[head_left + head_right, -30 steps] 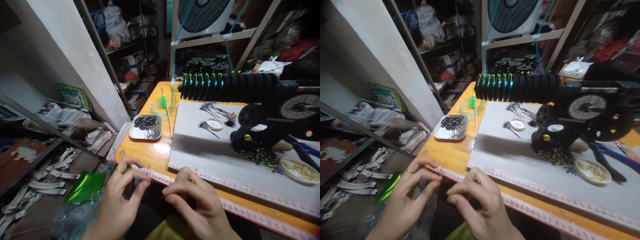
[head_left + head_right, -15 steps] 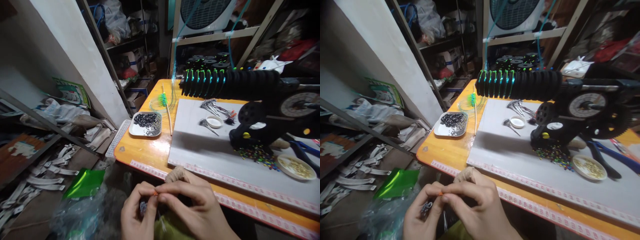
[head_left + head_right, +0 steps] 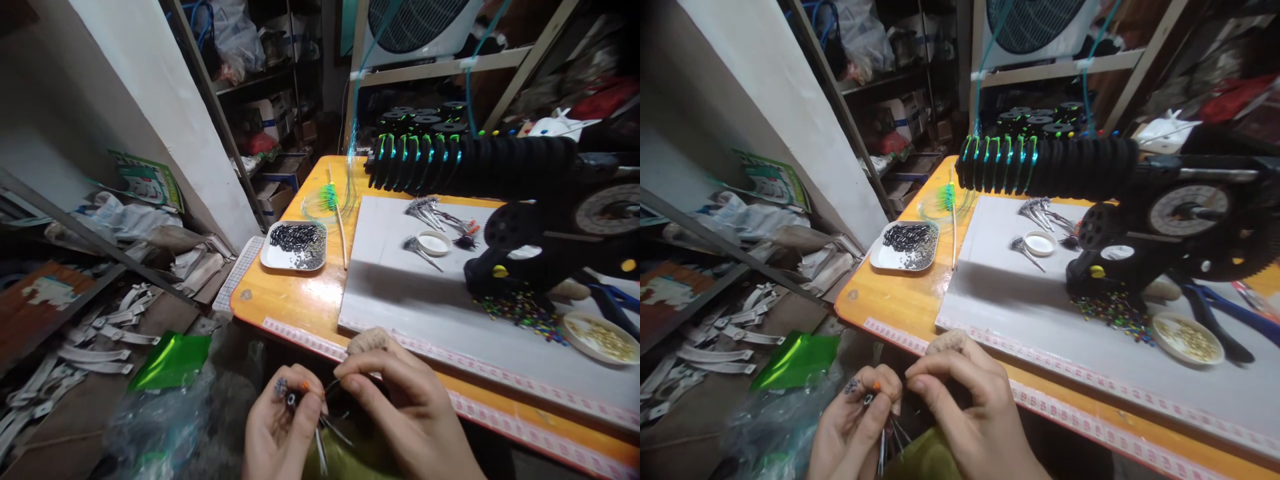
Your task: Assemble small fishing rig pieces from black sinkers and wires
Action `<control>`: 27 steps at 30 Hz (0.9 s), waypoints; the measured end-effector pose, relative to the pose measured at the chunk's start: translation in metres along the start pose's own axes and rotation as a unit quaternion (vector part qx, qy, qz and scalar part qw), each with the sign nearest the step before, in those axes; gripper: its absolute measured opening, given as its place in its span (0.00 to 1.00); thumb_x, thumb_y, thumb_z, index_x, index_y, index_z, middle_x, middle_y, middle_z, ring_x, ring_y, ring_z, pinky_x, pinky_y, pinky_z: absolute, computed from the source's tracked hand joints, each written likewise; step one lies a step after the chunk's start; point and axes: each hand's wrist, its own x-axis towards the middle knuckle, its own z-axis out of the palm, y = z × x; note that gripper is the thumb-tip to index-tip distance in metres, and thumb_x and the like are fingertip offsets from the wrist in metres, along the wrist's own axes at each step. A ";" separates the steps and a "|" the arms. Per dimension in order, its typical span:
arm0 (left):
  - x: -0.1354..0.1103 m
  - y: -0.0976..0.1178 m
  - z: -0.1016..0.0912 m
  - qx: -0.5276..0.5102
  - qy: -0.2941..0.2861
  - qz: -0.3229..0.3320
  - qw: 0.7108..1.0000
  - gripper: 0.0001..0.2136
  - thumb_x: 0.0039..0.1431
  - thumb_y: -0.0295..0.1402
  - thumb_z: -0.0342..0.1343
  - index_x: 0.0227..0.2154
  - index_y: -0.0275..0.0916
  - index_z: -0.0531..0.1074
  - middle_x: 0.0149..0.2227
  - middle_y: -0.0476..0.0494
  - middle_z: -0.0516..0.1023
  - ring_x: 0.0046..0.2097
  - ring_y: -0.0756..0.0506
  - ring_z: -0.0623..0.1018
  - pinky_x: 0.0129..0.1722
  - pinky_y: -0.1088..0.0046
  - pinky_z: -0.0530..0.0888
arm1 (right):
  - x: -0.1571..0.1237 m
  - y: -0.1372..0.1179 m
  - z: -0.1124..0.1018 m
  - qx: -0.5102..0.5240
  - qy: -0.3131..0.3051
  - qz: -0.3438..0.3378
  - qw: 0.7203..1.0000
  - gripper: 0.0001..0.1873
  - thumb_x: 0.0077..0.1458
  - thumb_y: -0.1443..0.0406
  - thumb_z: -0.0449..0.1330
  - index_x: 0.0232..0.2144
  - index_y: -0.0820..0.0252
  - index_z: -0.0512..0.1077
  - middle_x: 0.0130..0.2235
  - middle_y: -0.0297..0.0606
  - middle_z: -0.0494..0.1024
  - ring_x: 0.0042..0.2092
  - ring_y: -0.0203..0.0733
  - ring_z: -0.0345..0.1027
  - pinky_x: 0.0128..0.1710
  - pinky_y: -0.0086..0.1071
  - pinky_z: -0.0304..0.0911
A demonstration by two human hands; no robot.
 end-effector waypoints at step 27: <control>0.001 0.011 -0.007 0.039 -0.024 -0.059 0.997 0.13 0.54 0.43 0.67 0.25 0.40 0.74 0.27 0.49 0.71 0.30 0.49 0.70 0.30 0.76 0.66 | 0.010 -0.002 -0.010 0.005 -0.109 -0.055 0.993 0.05 0.59 0.67 0.67 0.36 0.62 0.83 0.30 0.40 0.79 0.32 0.36 0.73 0.30 0.25 0.67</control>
